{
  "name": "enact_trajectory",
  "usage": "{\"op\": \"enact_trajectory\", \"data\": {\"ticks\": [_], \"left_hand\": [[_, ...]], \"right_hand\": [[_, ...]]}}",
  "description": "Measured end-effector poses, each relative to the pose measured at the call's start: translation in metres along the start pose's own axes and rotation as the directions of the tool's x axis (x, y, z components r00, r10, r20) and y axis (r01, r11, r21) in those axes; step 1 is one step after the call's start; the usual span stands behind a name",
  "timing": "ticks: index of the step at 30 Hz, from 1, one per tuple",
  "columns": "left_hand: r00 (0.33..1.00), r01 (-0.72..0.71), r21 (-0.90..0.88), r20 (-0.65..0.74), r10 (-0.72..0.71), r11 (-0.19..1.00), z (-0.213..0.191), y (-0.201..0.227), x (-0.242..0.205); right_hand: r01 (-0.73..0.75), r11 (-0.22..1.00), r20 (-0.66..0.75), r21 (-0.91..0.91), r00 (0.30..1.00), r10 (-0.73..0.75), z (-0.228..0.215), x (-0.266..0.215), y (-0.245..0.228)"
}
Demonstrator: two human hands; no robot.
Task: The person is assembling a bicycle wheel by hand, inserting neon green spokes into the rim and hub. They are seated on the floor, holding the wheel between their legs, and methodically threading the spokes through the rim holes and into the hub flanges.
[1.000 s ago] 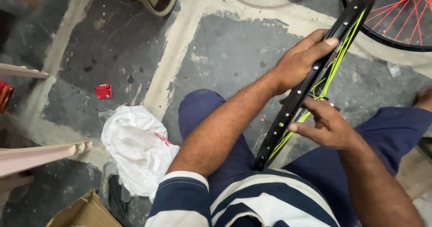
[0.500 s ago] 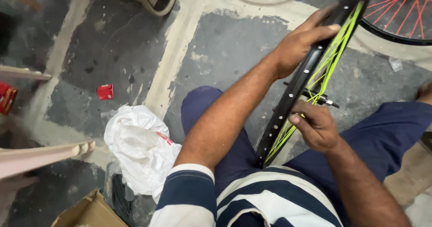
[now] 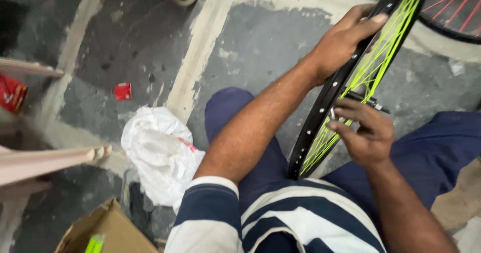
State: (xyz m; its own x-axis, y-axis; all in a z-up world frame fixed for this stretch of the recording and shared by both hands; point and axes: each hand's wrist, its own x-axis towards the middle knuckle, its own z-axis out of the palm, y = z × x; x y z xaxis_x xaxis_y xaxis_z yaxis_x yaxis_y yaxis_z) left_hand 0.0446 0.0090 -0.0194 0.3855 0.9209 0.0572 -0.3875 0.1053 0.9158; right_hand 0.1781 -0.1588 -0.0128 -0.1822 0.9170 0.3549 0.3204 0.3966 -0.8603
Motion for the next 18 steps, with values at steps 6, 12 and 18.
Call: {"op": "enact_trajectory", "data": {"ticks": [6,12,18], "left_hand": [[0.992,-0.121,0.031,0.032,0.12,0.992,-0.003,-0.021,0.007],[0.998,-0.047,0.021,0.042,0.046,0.999,-0.009,-0.037,0.009],[0.994,-0.104,0.113,-0.005,0.106,0.988,-0.004,-0.033,0.009]], "right_hand": [[-0.395,0.792,0.114,0.466,0.914,0.389,0.014,-0.002,0.048],[-0.25,0.705,0.121,0.664,0.966,0.228,0.012,0.0,0.021],[-0.268,0.806,0.087,0.528,0.961,0.262,0.016,0.01,0.023]]}}
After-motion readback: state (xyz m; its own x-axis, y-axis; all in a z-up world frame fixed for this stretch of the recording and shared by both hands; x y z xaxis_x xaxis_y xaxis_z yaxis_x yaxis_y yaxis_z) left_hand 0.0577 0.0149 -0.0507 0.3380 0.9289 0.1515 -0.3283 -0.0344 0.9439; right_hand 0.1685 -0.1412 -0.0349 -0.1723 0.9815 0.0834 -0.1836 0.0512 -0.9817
